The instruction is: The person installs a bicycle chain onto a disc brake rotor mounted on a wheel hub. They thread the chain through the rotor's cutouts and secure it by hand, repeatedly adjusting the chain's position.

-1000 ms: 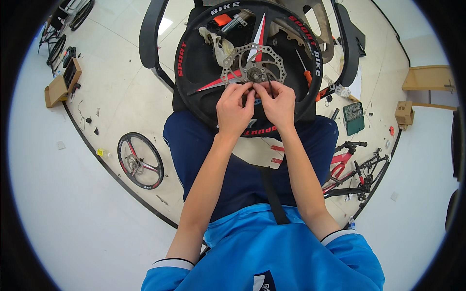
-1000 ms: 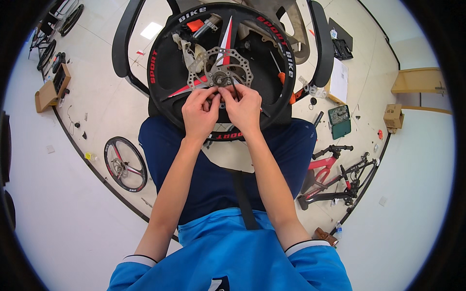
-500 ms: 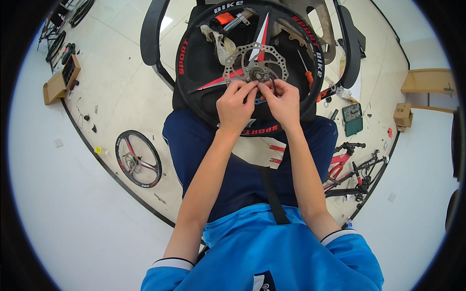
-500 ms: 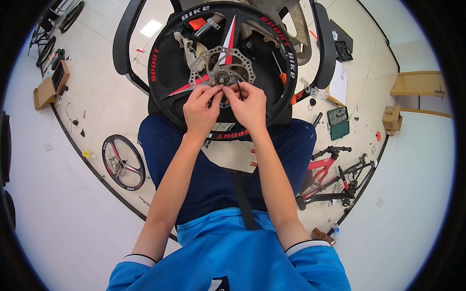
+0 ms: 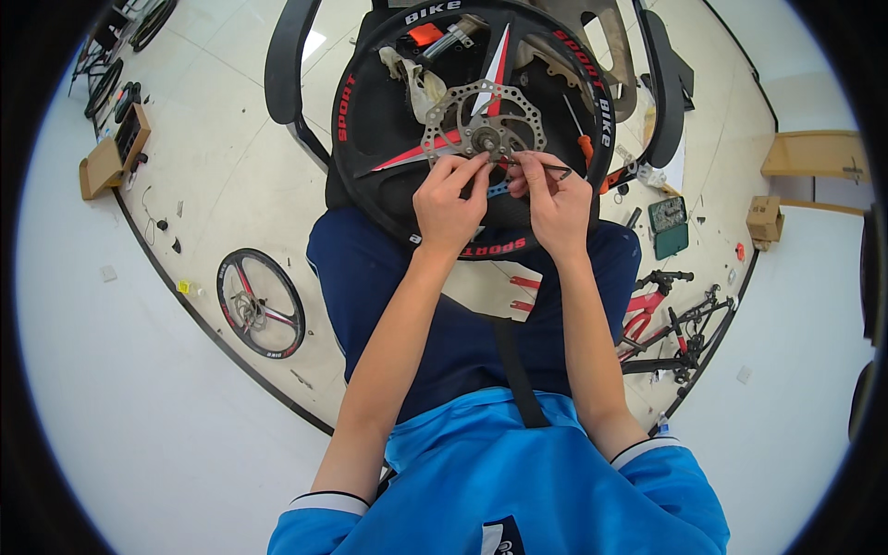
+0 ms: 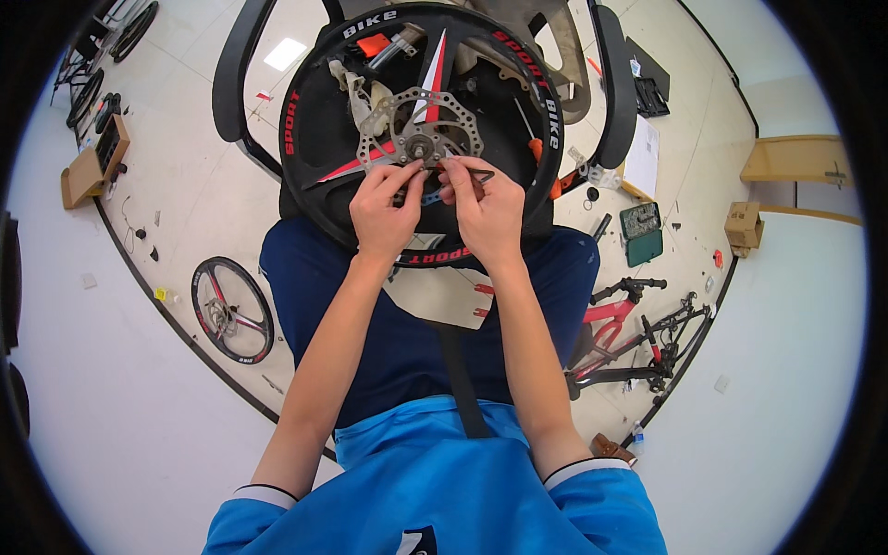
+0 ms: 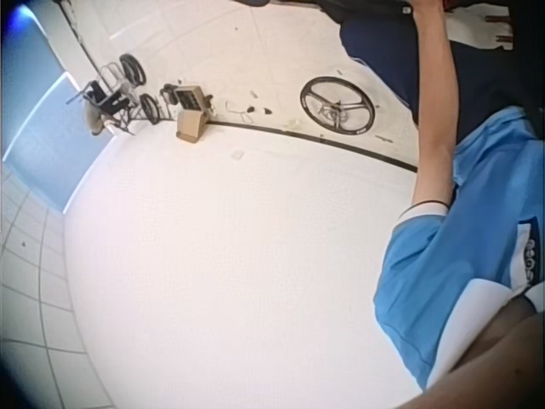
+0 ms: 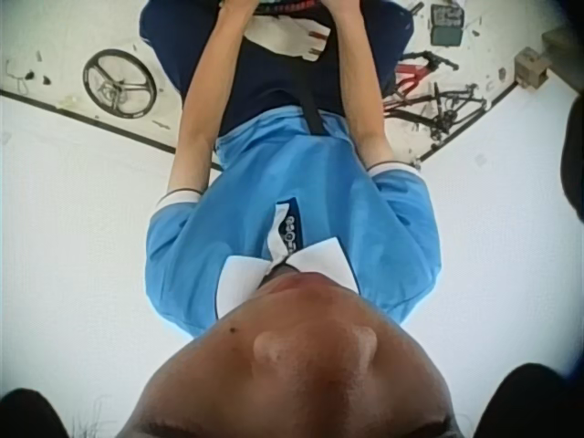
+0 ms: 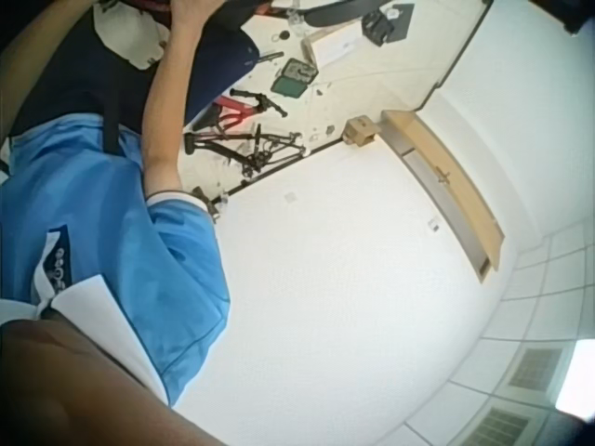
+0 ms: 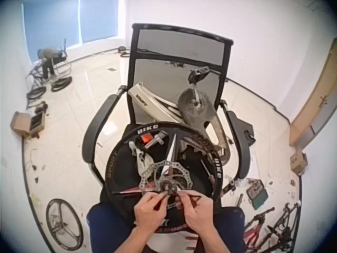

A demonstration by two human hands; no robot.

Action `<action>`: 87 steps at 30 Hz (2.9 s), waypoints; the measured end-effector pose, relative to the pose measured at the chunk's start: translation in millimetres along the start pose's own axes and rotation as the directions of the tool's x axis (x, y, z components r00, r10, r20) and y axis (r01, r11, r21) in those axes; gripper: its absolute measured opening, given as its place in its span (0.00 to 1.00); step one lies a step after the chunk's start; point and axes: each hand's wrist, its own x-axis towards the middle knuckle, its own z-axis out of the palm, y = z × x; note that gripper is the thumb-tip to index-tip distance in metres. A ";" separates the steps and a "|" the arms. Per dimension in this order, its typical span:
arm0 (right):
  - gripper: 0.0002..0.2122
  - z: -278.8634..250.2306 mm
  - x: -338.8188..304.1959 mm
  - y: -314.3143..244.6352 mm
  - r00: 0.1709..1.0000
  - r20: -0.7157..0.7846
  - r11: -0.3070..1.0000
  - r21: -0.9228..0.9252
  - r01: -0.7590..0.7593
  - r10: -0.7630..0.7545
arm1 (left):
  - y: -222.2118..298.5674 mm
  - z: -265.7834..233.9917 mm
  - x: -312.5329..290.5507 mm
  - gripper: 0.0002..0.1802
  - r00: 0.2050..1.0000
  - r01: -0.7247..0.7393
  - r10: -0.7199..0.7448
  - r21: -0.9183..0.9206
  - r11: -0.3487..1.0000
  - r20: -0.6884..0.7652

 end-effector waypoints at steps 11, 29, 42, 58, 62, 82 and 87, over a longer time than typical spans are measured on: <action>0.07 7.3 5.5 -6.1 0.875 0.241 0.731 -0.481 0.484 -0.420 | -0.3 -1.9 -1.5 0.13 1.000 0.012 -0.013 0.024 1.000 0.022; 0.16 8.2 0.5 0.2 0.779 0.300 0.692 -0.359 0.627 -0.550 | 6.5 -7.1 3.8 0.11 0.996 -0.062 0.057 0.077 0.995 0.065; 0.13 3.8 5.7 -12.2 0.793 0.382 0.671 -0.427 0.607 -0.475 | -2.3 -0.4 -2.4 0.11 1.000 -0.009 0.009 0.085 0.996 -0.002; 0.12 -0.9 9.0 -22.5 0.839 0.373 0.763 -0.375 0.527 -0.396 | -5.8 6.9 -5.4 0.08 0.990 -0.121 0.131 0.157 0.980 -0.057; 0.12 -5.7 14.7 -18.1 0.843 0.410 0.765 -0.395 0.508 -0.348 | -3.2 5.8 -1.6 0.09 0.977 -0.196 0.208 0.178 0.964 -0.050; 0.07 -11.8 -0.3 -7.4 0.981 0.096 0.980 -0.090 0.179 -0.170 | -8.2 -0.5 -0.5 0.09 0.966 -0.253 0.257 0.213 0.944 0.006; 0.07 -12.3 -0.3 -5.4 0.983 0.086 0.984 -0.066 0.168 -0.162 | -4.1 0.5 0.0 0.09 0.967 -0.246 0.253 0.226 0.943 -0.001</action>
